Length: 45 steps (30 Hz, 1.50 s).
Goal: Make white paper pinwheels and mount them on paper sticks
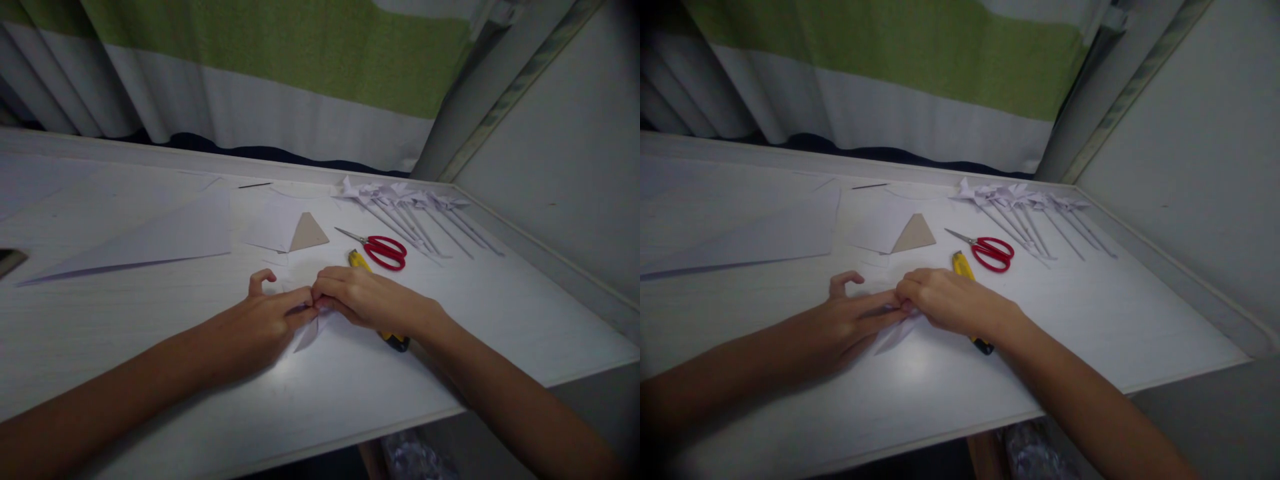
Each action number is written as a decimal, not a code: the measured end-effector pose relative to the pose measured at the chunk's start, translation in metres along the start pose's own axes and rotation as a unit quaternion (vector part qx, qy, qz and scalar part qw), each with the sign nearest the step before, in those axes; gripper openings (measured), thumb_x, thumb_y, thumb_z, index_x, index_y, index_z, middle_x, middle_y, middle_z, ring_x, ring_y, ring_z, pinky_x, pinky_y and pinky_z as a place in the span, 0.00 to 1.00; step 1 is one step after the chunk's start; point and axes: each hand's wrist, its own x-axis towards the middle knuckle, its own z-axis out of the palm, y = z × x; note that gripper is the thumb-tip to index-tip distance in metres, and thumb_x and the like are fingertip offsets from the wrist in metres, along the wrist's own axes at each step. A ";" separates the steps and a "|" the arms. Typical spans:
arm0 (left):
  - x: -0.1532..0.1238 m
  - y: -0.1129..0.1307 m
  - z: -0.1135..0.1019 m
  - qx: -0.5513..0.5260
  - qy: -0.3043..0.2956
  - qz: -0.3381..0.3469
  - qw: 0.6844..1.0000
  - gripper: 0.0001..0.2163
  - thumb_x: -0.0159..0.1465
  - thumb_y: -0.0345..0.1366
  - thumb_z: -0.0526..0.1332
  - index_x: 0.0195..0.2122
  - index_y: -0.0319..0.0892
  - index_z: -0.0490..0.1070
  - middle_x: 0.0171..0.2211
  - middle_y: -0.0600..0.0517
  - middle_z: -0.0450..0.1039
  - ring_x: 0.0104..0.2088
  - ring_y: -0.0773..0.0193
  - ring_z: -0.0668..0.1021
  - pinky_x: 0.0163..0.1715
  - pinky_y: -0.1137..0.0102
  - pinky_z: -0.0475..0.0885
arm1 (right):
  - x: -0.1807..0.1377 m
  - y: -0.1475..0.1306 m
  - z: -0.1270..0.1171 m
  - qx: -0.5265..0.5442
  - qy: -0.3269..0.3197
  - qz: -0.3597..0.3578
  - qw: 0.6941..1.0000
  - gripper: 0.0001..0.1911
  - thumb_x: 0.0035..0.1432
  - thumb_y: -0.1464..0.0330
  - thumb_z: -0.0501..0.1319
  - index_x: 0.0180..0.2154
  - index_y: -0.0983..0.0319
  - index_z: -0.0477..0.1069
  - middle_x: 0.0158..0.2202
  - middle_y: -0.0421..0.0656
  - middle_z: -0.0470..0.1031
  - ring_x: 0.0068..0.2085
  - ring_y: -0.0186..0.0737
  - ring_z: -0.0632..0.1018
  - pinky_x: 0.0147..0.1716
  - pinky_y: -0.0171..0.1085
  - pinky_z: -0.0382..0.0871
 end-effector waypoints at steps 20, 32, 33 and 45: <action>0.001 0.005 -0.001 0.061 0.046 -0.243 0.967 0.22 0.60 0.41 0.48 0.51 0.30 0.57 0.38 0.41 0.67 0.37 0.56 0.69 0.37 0.62 0.61 | -0.008 0.003 -0.002 0.016 0.020 0.044 0.999 0.05 0.55 0.74 0.52 0.29 0.65 0.64 0.29 0.43 0.69 0.31 0.33 0.68 0.30 0.31 0.59; 0.025 0.029 -0.017 -0.308 0.051 -0.426 0.849 0.30 0.54 0.43 0.53 0.53 0.27 0.55 0.23 0.48 0.73 0.21 0.64 0.71 0.24 0.71 0.63 | -0.014 0.005 0.002 0.001 0.038 0.019 0.999 0.04 0.55 0.73 0.51 0.30 0.65 0.63 0.30 0.44 0.69 0.32 0.34 0.69 0.32 0.33 0.60; 0.027 0.030 -0.017 -0.325 0.056 -0.438 0.836 0.31 0.53 0.44 0.55 0.54 0.27 0.54 0.21 0.49 0.72 0.20 0.64 0.71 0.23 0.71 0.63 | -0.014 0.005 0.002 -0.001 0.042 0.019 0.999 0.04 0.55 0.73 0.51 0.30 0.65 0.63 0.30 0.44 0.69 0.32 0.34 0.69 0.32 0.33 0.60; 0.046 0.036 -0.021 -0.407 0.067 -0.492 0.766 0.13 0.47 0.41 0.60 0.22 0.34 0.71 0.11 0.56 0.61 0.14 0.72 0.61 0.17 0.75 0.52 | -0.013 0.012 0.009 0.007 0.089 0.019 0.996 0.03 0.55 0.72 0.51 0.31 0.66 0.62 0.31 0.46 0.69 0.32 0.36 0.69 0.31 0.35 0.59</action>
